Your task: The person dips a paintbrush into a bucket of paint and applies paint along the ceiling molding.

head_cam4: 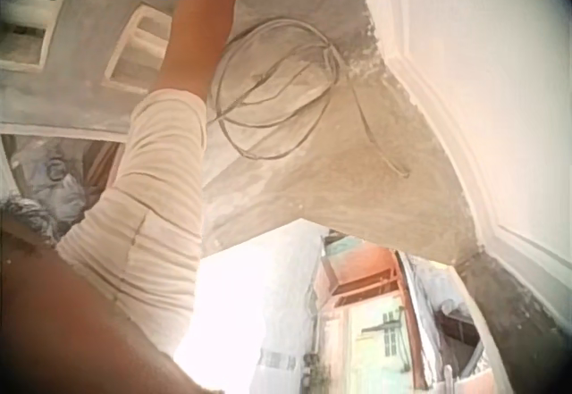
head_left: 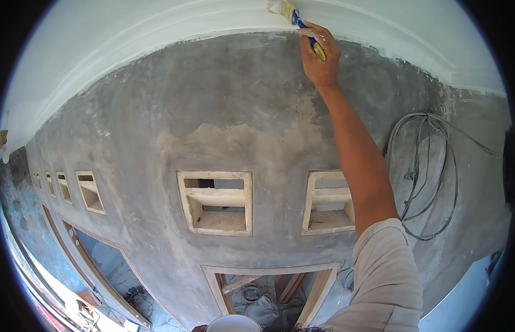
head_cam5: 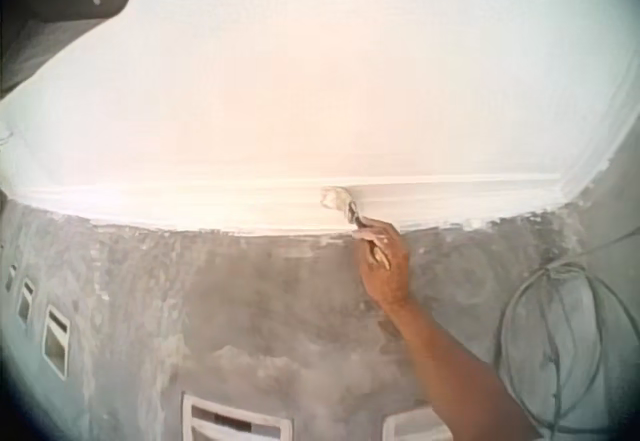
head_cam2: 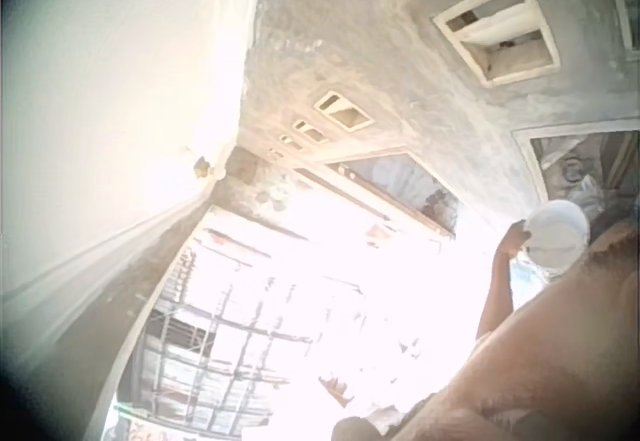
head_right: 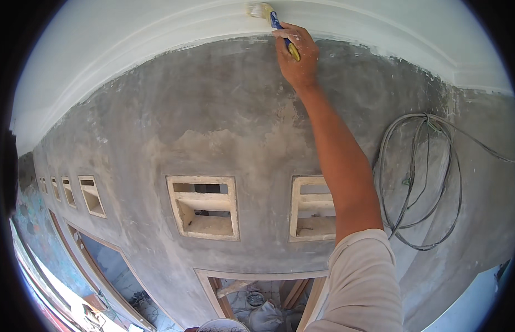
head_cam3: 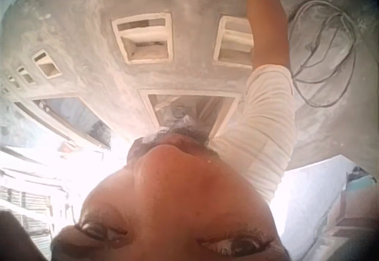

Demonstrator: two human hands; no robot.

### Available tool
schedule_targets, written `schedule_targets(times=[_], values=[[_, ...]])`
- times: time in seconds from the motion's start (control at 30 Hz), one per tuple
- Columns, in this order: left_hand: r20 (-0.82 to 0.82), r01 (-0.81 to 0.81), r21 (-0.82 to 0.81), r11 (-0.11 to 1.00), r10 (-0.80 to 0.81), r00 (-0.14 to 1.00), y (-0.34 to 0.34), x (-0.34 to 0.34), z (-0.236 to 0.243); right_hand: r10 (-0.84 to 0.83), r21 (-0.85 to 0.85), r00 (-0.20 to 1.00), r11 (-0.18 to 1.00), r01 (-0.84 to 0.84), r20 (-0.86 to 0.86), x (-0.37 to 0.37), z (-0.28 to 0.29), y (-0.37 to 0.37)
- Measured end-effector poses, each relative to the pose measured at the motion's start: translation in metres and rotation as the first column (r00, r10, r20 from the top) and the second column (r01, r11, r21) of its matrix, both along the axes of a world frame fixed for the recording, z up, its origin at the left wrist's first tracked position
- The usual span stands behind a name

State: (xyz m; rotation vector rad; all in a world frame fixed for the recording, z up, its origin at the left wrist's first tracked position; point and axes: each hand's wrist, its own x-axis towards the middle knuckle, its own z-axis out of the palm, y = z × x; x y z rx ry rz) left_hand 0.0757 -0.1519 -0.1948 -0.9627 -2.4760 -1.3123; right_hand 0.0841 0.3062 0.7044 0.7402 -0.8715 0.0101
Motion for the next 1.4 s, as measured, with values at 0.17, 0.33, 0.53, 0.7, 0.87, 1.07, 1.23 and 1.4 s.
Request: schedule_targets(times=[0.17,0.33,0.53,0.7,0.87,1.07,1.23,1.4], values=[[0.626,0.103,0.126,0.987,-0.159,0.764,0.002,0.036,0.133,-0.082,-0.228,0.984,0.973,0.044,-0.161,0.063,-0.022,0.109],[0.653,0.111,0.159,0.981,-0.189,0.734,0.008,0.031,0.131,-0.344,-0.626,0.861,0.778,0.04,-0.373,0.107,-0.03,0.169],[0.653,0.059,0.039,0.998,-0.07,0.754,0.013,0.023,0.129,-0.099,-0.346,0.937,0.938,-0.024,-0.334,0.037,-0.009,0.066],[0.661,0.104,0.089,0.991,-0.136,0.738,0.008,0.018,0.12,0.099,0.013,0.994,0.995,-0.099,-0.037,-0.005,-0.042,-0.04],[0.717,-0.052,0.064,0.997,-0.009,0.697,0.003,0.026,0.121,0.155,-0.033,0.986,0.987,-0.157,-0.065,0.032,-0.022,0.024],[0.729,0.029,0.07,0.997,-0.071,0.681,-0.005,0.022,0.126,-0.102,-0.355,0.907,0.933,-0.055,-0.408,0.132,-0.021,0.186],[0.694,0.041,0.01,0.999,-0.037,0.719,0.001,0.009,0.113,-0.234,-0.369,0.901,0.925,0.09,-0.366,0.137,-0.004,0.164],[0.752,0.045,0.12,0.992,-0.12,0.648,0.002,0.007,0.108,-0.113,-0.159,0.989,0.982,0.097,-0.099,0.08,-0.012,0.037]])
